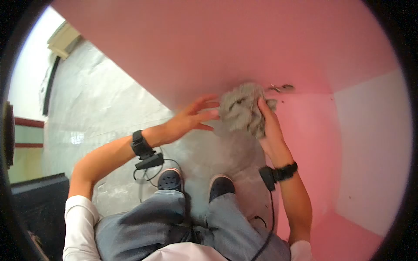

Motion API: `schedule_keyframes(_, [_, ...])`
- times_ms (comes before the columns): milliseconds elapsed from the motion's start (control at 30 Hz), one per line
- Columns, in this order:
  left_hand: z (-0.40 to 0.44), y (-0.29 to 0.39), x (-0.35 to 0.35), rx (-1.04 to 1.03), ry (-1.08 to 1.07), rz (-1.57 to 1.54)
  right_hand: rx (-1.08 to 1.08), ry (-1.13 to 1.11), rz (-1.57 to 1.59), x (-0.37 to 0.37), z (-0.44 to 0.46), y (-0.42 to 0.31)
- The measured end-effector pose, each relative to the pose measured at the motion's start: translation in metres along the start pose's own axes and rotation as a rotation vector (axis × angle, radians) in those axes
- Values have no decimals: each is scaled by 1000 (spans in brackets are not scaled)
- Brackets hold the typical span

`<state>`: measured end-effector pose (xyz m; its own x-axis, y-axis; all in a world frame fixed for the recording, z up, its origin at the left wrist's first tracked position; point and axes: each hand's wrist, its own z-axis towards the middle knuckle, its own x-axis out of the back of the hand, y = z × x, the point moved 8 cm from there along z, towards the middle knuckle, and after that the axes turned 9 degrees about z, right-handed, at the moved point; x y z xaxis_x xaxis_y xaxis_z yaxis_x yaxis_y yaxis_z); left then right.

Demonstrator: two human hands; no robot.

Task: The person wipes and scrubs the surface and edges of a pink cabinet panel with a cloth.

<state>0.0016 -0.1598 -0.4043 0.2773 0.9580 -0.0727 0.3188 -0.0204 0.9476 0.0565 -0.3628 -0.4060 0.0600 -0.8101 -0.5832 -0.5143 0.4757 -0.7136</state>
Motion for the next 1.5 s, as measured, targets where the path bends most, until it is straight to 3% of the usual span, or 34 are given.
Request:
schedule_keyframes(33, [-5, 6, 0, 37, -16, -124, -17, -37, 16, -8, -2, 3])
schedule_keyframes(100, [-19, 20, -4, 74, -52, -99, -7, -62, -480, -20, -10, 7])
schedule_keyframes(167, [-27, 19, -13, 109, -114, -86, -50, -152, -559, -39, -10, 13])
schedule_keyframes(200, [-29, 23, -9, -81, -34, 54, -90, -217, -660, -44, -13, 19])
schedule_keyframes(233, [-35, 27, -7, -271, 43, 188, -88, -229, -651, -53, -16, 23])
schedule_keyframes(300, [-53, 32, 6, -157, 132, 175, -198, -153, -337, -64, -22, 41])
schedule_keyframes(333, [-65, 50, 16, -266, 242, 450, -206, -164, -330, -72, -23, 44])
schedule_keyframes(367, [-78, 71, 21, -371, 348, 731, -400, -317, -143, -90, -32, 59])
schedule_keyframes(400, [-87, 81, 24, -354, 390, 713, -592, -471, 48, -109, -43, 71])
schedule_keyframes(533, [-110, 89, 33, -393, 452, 639, -633, -673, 90, -139, -39, 80])
schedule_keyframes(633, [-132, 104, 48, -506, 474, 503, -501, -656, 40, -174, -24, 56])
schedule_keyframes(733, [-159, 137, 67, -601, 663, 761, -39, -669, -195, -229, -17, 14])
schedule_keyframes(767, [-159, 141, 71, -599, 665, 768, -39, -674, -189, -246, -19, 8])
schedule_keyframes(833, [-163, 144, 95, -599, 782, 402, 69, -662, -222, -274, -19, -7])
schedule_keyframes(900, [-163, 159, 103, -560, 819, 339, 100, -603, -186, -289, -15, -7])
schedule_keyframes(967, [-147, 147, 114, -353, 650, 230, 128, -541, -158, -291, -10, -3])
schedule_keyframes(1033, [-142, 143, 119, -328, 697, 279, 33, -500, -80, -286, -3, 9])
schedule_keyframes(1367, [-112, 73, 128, -177, 619, 175, -14, -482, -215, -243, 26, 43])
schedule_keyframes(1500, [-109, 54, 129, -136, 617, 211, -252, -509, -243, -220, 31, 68])
